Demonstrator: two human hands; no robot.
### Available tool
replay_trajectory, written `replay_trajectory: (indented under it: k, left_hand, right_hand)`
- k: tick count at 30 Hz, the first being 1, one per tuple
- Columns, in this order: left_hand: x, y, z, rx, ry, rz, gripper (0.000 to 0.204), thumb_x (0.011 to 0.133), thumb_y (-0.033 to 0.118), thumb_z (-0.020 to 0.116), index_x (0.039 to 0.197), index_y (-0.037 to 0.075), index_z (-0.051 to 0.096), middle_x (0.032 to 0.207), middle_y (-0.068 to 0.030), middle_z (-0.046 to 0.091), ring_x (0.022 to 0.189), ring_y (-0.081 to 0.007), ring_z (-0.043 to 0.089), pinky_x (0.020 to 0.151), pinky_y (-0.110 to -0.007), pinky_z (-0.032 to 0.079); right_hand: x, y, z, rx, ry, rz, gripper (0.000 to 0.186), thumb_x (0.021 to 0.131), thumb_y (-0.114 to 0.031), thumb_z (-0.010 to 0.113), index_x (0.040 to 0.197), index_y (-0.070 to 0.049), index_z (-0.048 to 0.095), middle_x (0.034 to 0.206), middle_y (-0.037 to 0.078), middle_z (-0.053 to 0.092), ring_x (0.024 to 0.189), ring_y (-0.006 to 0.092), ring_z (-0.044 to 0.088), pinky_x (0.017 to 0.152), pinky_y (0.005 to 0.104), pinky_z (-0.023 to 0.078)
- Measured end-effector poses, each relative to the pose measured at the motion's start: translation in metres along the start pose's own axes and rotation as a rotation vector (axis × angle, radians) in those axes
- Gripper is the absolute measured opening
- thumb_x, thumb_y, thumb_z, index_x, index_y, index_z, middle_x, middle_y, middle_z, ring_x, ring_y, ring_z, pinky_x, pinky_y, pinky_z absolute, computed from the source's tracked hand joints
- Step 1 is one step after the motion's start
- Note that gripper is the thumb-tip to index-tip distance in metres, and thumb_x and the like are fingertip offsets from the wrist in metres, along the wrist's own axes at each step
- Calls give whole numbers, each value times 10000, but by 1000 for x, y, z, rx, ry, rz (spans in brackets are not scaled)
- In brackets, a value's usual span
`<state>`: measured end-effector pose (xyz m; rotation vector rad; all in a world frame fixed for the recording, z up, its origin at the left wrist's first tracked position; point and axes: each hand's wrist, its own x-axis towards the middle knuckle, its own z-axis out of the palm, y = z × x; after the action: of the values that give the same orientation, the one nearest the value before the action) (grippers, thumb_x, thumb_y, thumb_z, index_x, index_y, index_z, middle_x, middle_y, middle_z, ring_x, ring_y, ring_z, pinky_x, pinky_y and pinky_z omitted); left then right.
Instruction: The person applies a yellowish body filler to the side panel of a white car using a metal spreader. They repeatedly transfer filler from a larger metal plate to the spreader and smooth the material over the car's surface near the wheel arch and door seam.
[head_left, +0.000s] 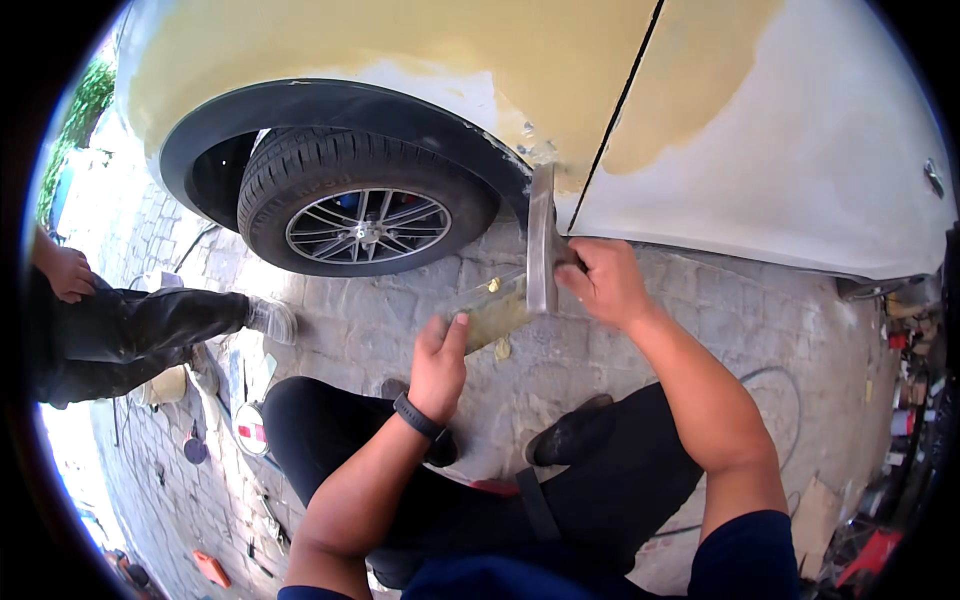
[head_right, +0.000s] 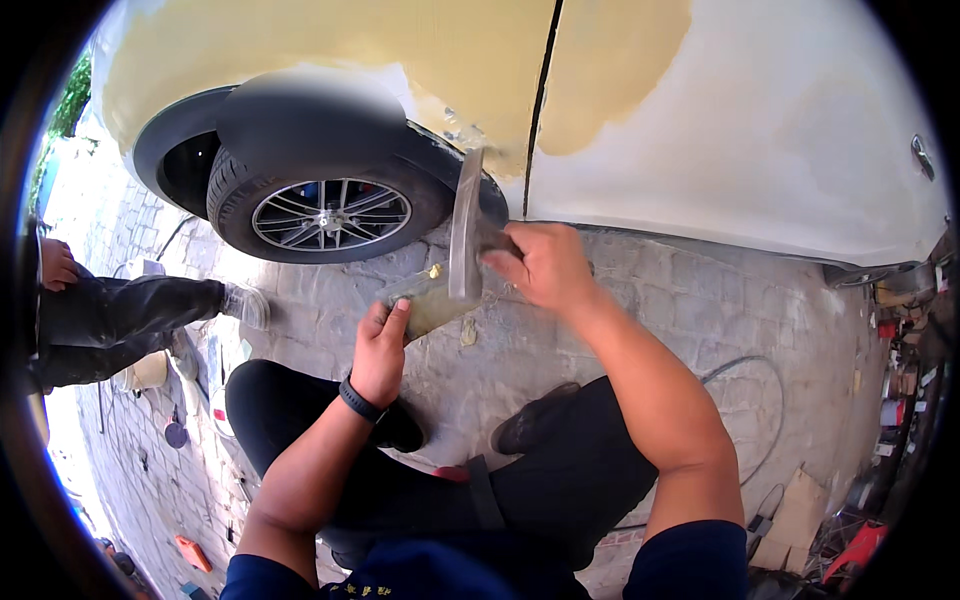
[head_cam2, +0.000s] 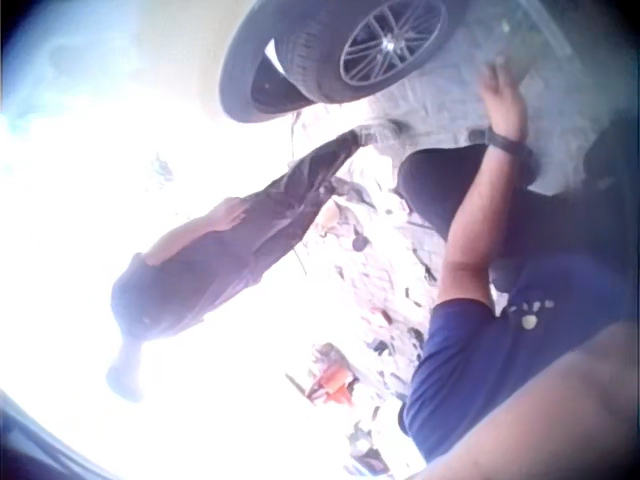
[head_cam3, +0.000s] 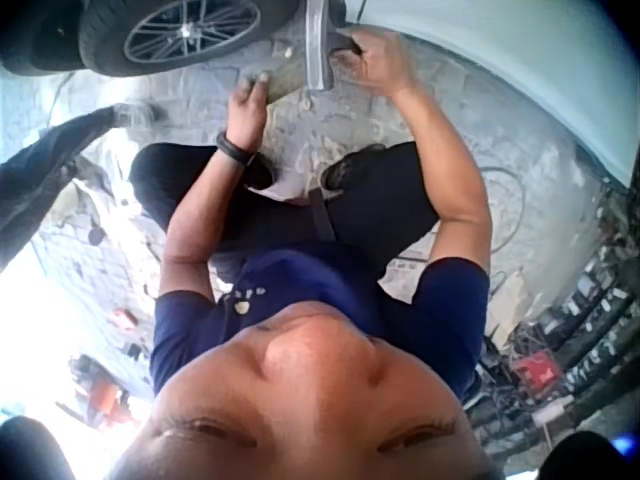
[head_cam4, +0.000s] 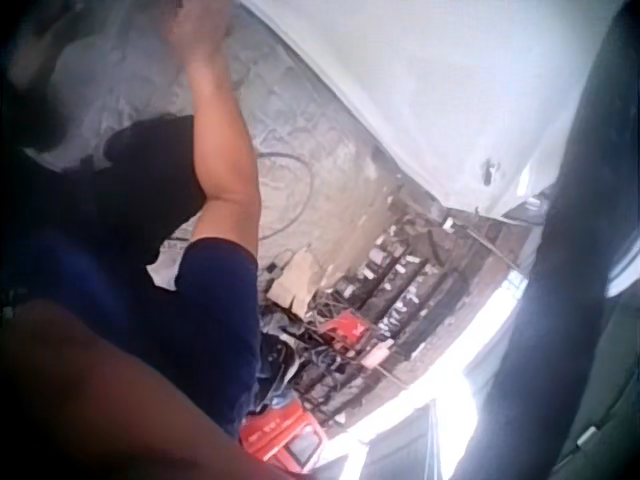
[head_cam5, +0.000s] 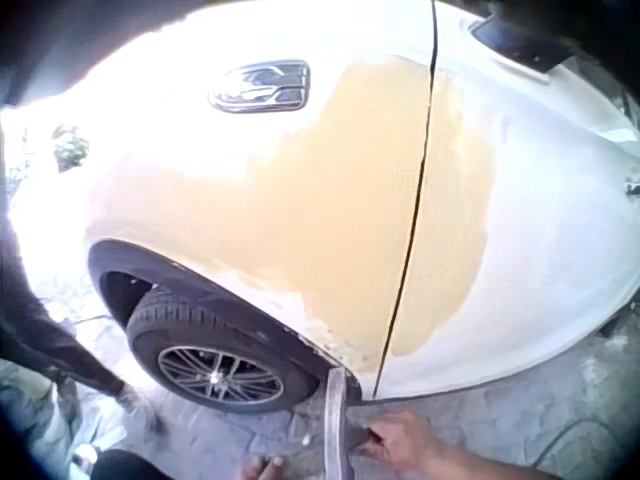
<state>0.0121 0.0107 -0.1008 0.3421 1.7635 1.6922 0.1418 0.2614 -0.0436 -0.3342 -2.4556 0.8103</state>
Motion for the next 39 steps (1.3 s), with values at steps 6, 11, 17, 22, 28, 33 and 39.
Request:
replay_trajectory:
  k: [6,11,17,22,28,33,39]
  left_hand:
    - [-2,-6,-5,25,-4,36,390,1087,222,634,802,28,449,762,2,405,770,-97,360,658,-336,370]
    - [1,-9,-10,2,16,42,388,1091,230,629,805,27,463,767,2,411,771,-98,360,659,-335,372]
    - [-1,-11,-9,-40,7,39,360,1101,226,615,836,20,486,787,4,451,783,-92,387,667,-319,381]
    - [-4,7,-1,-61,28,-51,335,1103,207,614,842,41,485,792,20,441,778,-84,379,661,-313,377]
    - [2,-10,-12,-15,2,-34,292,1101,224,620,901,26,540,821,23,490,795,-79,410,677,-296,393]
    - [-1,1,-6,20,-2,-6,292,1097,223,622,903,15,560,823,19,515,795,-80,421,684,-293,399]
    - [2,-8,-5,-61,12,22,295,1100,212,614,885,17,558,814,19,517,794,-82,421,681,-300,399]
  right_hand:
    - [-5,-16,11,27,-9,-160,556,883,-543,792,778,-31,604,661,157,581,628,407,612,552,447,458]
    - [5,-15,8,42,22,-147,644,927,-621,736,737,-28,573,645,172,550,601,408,577,530,443,431]
    - [7,-4,4,-44,16,-86,639,888,-639,753,739,-47,562,635,129,546,592,379,580,534,439,435]
    - [1,-15,-4,-10,-6,-215,648,925,-657,700,791,-30,607,649,136,551,594,372,578,553,439,442]
    - [6,-30,-1,37,6,-257,563,897,-562,778,754,-47,601,657,159,572,624,408,593,555,454,458]
    - [10,-12,5,-32,-5,-16,684,958,-690,644,778,-32,585,631,135,491,568,366,547,539,425,421]
    - [14,-17,2,2,74,-140,660,928,-655,709,787,-16,626,641,168,551,607,420,583,537,446,448]
